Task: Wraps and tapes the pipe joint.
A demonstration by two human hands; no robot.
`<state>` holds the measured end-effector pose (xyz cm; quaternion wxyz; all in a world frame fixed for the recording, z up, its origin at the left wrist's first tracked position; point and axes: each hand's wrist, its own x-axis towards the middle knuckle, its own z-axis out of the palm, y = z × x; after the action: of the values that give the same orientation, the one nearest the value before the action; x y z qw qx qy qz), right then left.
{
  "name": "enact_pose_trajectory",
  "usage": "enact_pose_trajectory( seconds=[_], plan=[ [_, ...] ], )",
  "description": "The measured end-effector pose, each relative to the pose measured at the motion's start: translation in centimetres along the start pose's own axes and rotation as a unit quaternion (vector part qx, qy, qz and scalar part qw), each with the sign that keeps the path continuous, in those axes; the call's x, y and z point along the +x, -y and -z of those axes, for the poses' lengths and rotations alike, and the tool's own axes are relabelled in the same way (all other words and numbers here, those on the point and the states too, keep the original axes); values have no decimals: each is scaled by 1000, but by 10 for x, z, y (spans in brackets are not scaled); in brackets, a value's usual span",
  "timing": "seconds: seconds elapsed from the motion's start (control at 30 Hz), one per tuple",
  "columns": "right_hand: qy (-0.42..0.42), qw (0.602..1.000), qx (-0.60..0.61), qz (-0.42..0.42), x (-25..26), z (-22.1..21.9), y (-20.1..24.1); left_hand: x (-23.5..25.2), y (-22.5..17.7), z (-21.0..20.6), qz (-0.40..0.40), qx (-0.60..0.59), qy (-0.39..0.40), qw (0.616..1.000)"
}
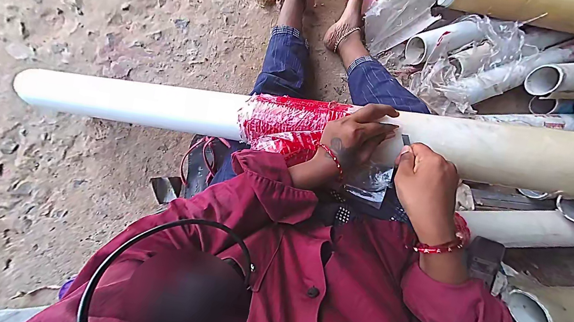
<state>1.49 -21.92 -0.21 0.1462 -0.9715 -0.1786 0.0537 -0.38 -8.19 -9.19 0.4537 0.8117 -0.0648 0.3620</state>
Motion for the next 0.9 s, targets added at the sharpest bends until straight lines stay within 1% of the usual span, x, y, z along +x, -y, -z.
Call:
enact_pose_trajectory(
  seconds=[0.17,0.37,0.43,0.5,0.53,0.6,0.67,0.7,0.77,0.8,0.9],
  plan=[
    [-32,999,-9,0,-18,-11,-6,2,-4,0,27,13,4,1000],
    [-110,993,-18,47,-39,-40,-21,3,-2,1,31,11,5,999],
    [-109,992,-16,54,-43,-44,-25,4,-2,3,36,13,17,999],
    [-117,991,4,61,-42,-38,-34,8,-4,6,48,20,34,998],
    [-139,988,13,69,-39,-31,-38,11,-5,8,62,23,47,997],
    [-227,970,4,88,-25,-16,-43,19,-9,14,112,41,99,988],
    [-316,942,-41,108,3,-9,-46,31,-17,17,166,83,189,964],
    [-342,930,-61,119,21,-10,-47,36,-20,17,180,113,228,950],
    [-361,919,-76,141,54,-20,-47,41,-20,15,166,148,258,940],
    [-359,918,-79,147,65,-26,-45,40,-17,15,146,138,254,946],
    [-358,918,-86,146,77,-35,-39,31,3,5,58,113,178,976]
  ],
)
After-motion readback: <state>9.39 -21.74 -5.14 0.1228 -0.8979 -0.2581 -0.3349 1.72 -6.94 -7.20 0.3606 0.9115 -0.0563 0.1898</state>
